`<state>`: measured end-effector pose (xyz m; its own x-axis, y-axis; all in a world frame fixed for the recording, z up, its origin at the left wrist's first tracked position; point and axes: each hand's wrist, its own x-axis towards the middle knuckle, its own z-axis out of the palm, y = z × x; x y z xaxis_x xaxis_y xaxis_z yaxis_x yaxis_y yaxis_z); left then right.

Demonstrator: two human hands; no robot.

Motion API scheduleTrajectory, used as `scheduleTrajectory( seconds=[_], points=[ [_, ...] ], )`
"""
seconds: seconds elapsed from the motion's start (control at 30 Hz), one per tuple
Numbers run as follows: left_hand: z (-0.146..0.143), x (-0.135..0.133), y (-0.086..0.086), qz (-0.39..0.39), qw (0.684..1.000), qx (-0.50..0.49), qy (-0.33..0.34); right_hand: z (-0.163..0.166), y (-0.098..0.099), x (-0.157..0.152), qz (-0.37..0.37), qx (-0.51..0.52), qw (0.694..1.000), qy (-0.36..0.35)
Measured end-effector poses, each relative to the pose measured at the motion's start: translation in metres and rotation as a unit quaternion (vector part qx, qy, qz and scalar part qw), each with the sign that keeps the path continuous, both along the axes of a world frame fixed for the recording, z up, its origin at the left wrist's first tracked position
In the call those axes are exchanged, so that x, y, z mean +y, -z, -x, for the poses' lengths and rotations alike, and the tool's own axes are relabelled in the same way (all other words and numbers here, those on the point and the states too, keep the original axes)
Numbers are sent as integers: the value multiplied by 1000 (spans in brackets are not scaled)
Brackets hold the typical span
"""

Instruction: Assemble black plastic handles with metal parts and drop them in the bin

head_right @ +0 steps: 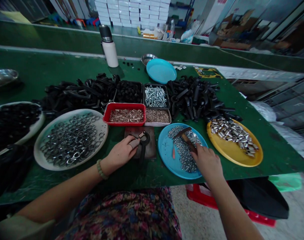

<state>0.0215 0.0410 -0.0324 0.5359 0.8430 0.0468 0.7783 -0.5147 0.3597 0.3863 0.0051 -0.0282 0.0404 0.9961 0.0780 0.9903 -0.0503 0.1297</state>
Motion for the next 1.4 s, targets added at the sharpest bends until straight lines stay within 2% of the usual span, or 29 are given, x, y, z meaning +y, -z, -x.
scheduleTrajectory(
  seconds=[0.07,0.17,0.27,0.37,0.43,0.57,0.67,0.77,0.83,0.9,1.0,1.07,1.1,1.17,1.27,1.4],
  points=[
    [0,0,0,1,1000,1,-3,2,1,-13,16,26,1000,9],
    [-1,0,0,0,1000,1,0,43,-8,-16,-10,162,987,6],
    [-1,-1,2,-6,1000,-2,-2,94,-25,-8,31,299,952,-55],
    [-1,-1,6,-8,1000,6,-8,126,-36,-1,40,352,930,-98],
    [0,-1,7,-11,1000,13,-7,134,-36,2,26,359,928,-99],
    [0,1,8,-11,1000,19,-3,136,-31,5,59,348,929,-109],
    [-3,-1,9,-6,1000,16,0,137,-30,8,24,352,931,-88],
    [-1,-5,8,3,1000,12,-9,138,-34,8,63,344,932,-94],
    [6,-2,1,9,1000,-14,-16,137,-38,4,82,361,923,-107],
    [15,13,-13,-11,996,-71,-46,137,-40,-5,59,381,916,-111],
    [14,60,-40,-87,983,-116,-109,140,-34,-15,54,366,921,-125],
    [-7,99,-52,-109,989,-65,-80,142,-28,-17,83,350,923,-138],
    [-22,117,-55,-100,994,-22,-36,142,-27,-17,87,351,922,-139],
    [-56,146,-53,-68,996,51,24,139,-28,-17,66,377,915,-125],
    [-95,167,-40,-38,993,102,52,127,-32,-19,-4,424,904,-60],
    [-106,170,-28,-46,994,87,55,109,-28,-20,-44,445,894,16]
  ],
)
